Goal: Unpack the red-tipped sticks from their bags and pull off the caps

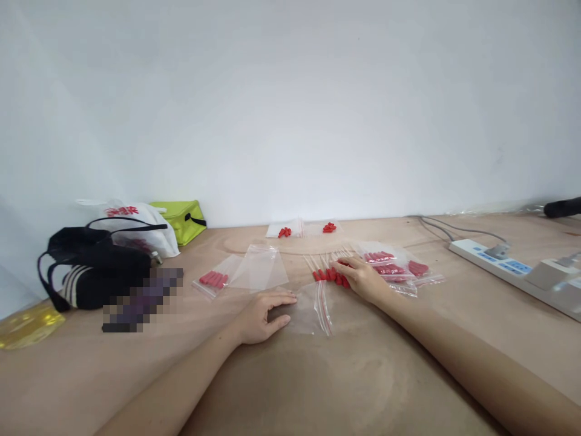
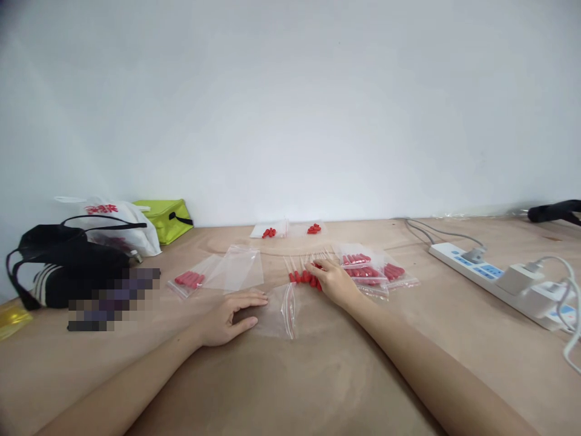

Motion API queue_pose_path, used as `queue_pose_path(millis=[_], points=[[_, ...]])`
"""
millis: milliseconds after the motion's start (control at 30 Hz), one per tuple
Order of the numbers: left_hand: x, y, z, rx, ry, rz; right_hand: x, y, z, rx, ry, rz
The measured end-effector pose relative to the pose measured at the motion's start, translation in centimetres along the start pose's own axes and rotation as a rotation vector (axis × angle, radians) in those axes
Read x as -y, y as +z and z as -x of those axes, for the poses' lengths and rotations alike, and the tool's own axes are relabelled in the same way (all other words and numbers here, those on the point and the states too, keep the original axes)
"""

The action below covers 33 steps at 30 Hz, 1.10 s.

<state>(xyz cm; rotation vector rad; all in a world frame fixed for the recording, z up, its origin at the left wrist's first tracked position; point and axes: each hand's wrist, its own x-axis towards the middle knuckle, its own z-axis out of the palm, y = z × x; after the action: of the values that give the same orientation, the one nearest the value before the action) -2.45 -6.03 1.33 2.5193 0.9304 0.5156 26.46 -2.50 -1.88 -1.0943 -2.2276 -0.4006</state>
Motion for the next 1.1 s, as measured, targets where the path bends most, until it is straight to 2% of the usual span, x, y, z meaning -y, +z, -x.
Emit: queue_pose_path(millis=[100, 200, 333, 433, 500, 600, 700, 800, 967, 1033, 1100], points=[[-0.3, -0.1, 0.0, 0.0, -0.004, 0.009, 0.5, -0.4, 0.1, 0.043, -0.006, 0.039], [-0.6, -0.1, 0.0, -0.025, -0.001, 0.052, 1.1, -1.0, 0.1, 0.032, 0.023, 0.048], [-0.4, 0.1, -0.3, -0.187, -0.087, 0.05, 2.5, -1.9, 0.1, -0.087, 0.1, -0.064], [0.0, 0.4, -0.5, -0.289, -0.095, -0.007, 4.6, -2.7, 0.0, -0.143, 0.064, -0.215], [0.1, 0.5, -0.5, -0.248, -0.032, -0.024, 6.0, -3.0, -0.1, -0.077, -0.045, -0.287], [0.0, 0.5, -0.2, -0.059, 0.011, -0.055, 7.6, -3.1, 0.0, 0.122, -0.192, -0.354], [-0.2, 0.5, 0.0, 0.063, -0.044, -0.103, 7.9, -2.7, 0.3, 0.285, -0.198, -0.432], [-0.2, 0.5, -0.1, 0.034, -0.074, -0.11, 7.5, -2.5, 0.6, 0.359, -0.151, -0.514], [-0.2, 0.3, -1.7, -0.157, -0.197, -0.092, 7.0, -2.7, 0.5, 0.42, -0.18, -0.639], [-0.4, 0.1, -2.5, -0.124, -0.295, -0.087, 7.0, -2.9, 0.5, 0.431, -0.199, -0.676], [-0.7, 0.0, -2.9, -0.019, -0.395, -0.057, 7.0, -3.0, 0.5, 0.427, -0.2, -0.7]])
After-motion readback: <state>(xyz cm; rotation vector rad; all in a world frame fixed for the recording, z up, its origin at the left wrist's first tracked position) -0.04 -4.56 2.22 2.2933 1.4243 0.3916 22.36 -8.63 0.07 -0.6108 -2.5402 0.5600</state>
